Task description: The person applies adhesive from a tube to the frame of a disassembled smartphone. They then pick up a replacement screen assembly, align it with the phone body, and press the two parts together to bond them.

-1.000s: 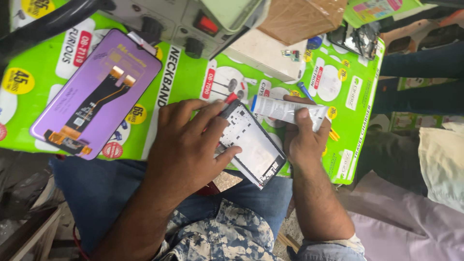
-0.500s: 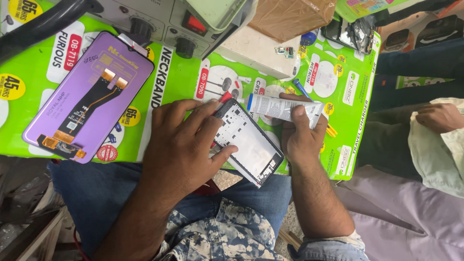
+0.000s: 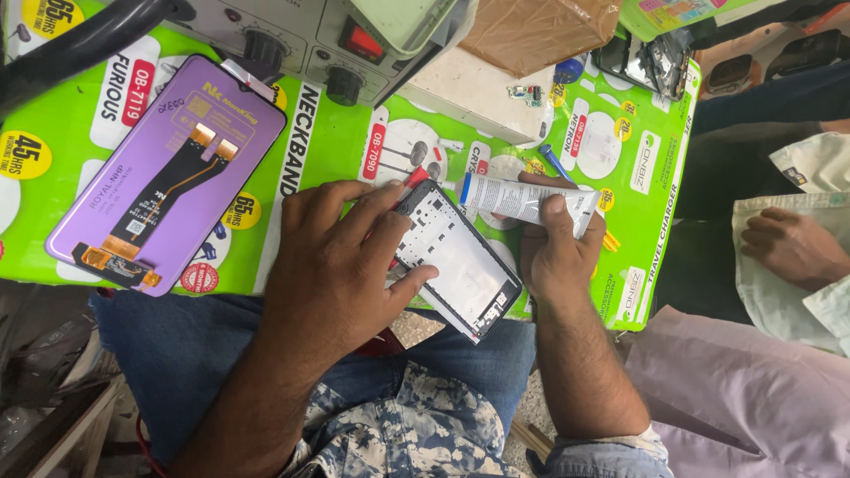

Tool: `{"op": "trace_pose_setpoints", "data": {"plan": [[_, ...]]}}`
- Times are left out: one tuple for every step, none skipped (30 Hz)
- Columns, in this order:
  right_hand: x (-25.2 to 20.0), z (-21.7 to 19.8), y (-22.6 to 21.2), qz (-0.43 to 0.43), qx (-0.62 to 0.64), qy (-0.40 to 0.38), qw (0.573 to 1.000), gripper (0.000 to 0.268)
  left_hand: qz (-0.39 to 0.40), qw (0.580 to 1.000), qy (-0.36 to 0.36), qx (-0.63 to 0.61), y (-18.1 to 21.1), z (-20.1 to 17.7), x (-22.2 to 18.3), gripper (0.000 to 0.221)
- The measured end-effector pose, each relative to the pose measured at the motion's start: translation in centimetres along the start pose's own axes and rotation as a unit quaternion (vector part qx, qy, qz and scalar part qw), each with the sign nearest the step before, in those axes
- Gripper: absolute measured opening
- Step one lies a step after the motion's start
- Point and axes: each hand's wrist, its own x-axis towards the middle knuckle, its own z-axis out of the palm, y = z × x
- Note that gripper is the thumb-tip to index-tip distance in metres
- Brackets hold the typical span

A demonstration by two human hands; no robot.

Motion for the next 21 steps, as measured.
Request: {"op": "trace_pose_setpoints", "data": {"plan": [[-0.06, -0.04, -0.01, 0.0, 0.0, 0.0, 1.0, 0.039, 0.0, 1.0, -0.001, -0.001, 0.01, 0.01, -0.01, 0.052], [-0.08, -0.08, -0.01, 0.0, -0.001, 0.0, 1.0, 0.038, 0.0, 1.0, -0.001, -0.001, 0.0, 0.02, 0.01, 0.052], [-0.11, -0.11, -0.01, 0.0, -0.001, 0.0, 1.0, 0.038, 0.0, 1.0, -0.001, -0.001, 0.0, 0.02, 0.02, 0.052], [-0.13, -0.15, 0.0, -0.001, 0.001, -0.002, 1.0, 0.038, 0.0, 1.0, -0.001, -0.001, 0.0, 0.01, 0.01, 0.052], [-0.15, -0.18, 0.01, -0.003, 0.002, -0.004, 1.0, 0.038, -0.001, 1.0, -0.001, -0.001, 0.0, 0.0, 0.0, 0.052], [-0.15, -0.22, 0.02, -0.005, 0.004, -0.005, 1.0, 0.039, -0.001, 1.0, -0.001, -0.001, 0.01, 0.0, -0.01, 0.052], [-0.15, -0.25, 0.03, -0.008, 0.004, -0.008, 1.0, 0.039, -0.002, 1.0, -0.001, -0.001, 0.01, 0.01, 0.0, 0.052], [-0.17, -0.28, 0.04, -0.011, 0.005, -0.01, 1.0, 0.038, -0.002, 1.0, -0.002, -0.001, 0.0, 0.03, 0.0, 0.052], [-0.19, -0.31, 0.04, -0.014, 0.005, -0.012, 1.0, 0.038, -0.002, 1.0, -0.002, -0.001, 0.0, 0.04, -0.01, 0.052], [-0.22, -0.34, 0.02, -0.015, 0.003, -0.01, 1.0, 0.038, -0.002, 1.0, -0.003, 0.0, 0.0, 0.03, -0.02, 0.052], [-0.25, -0.37, -0.01, -0.015, 0.001, -0.009, 1.0, 0.038, -0.001, 1.0, -0.003, 0.0, -0.01, 0.03, -0.03, 0.052], [-0.25, -0.38, -0.04, -0.016, -0.001, -0.008, 1.0, 0.038, -0.001, 1.0, -0.003, 0.001, -0.02, 0.03, -0.04, 0.052], [-0.26, -0.4, -0.09, -0.017, 0.001, -0.012, 1.0, 0.038, -0.001, 1.0, -0.004, 0.002, -0.03, 0.06, -0.02, 0.052], [-0.3, -0.43, -0.16, -0.017, 0.002, -0.016, 1.0, 0.038, -0.001, 1.0, -0.005, 0.003, -0.04, 0.12, 0.0, 0.052], [-0.32, -0.44, -0.19, -0.017, 0.004, -0.02, 1.0, 0.038, -0.002, 1.0, -0.006, 0.004, -0.04, 0.16, 0.0, 0.053], [-0.34, -0.47, -0.22, -0.018, 0.001, -0.022, 1.0, 0.039, -0.002, 1.0, -0.007, 0.004, -0.05, 0.16, -0.03, 0.053], [-0.36, -0.51, -0.26, -0.018, -0.001, -0.024, 1.0, 0.039, -0.003, 1.0, -0.008, 0.004, -0.05, 0.15, -0.05, 0.053], [-0.36, -0.56, -0.28, -0.019, -0.003, -0.025, 0.999, 0.039, -0.003, 1.0, -0.009, 0.004, -0.06, 0.14, -0.05, 0.053], [-0.39, -0.6, -0.25, -0.019, -0.002, -0.023, 1.0, 0.039, -0.002, 1.0, -0.008, 0.004, -0.06, 0.14, -0.04, 0.053], [-0.45, -0.65, -0.22, -0.019, -0.001, -0.021, 1.0, 0.039, -0.002, 1.0, -0.007, 0.005, -0.05, 0.14, -0.04, 0.053], [-0.5, -0.72, -0.18, -0.019, 0.0, -0.019, 1.0, 0.038, -0.001, 1.0, -0.006, 0.005, -0.05, 0.13, -0.05, 0.053]]}}
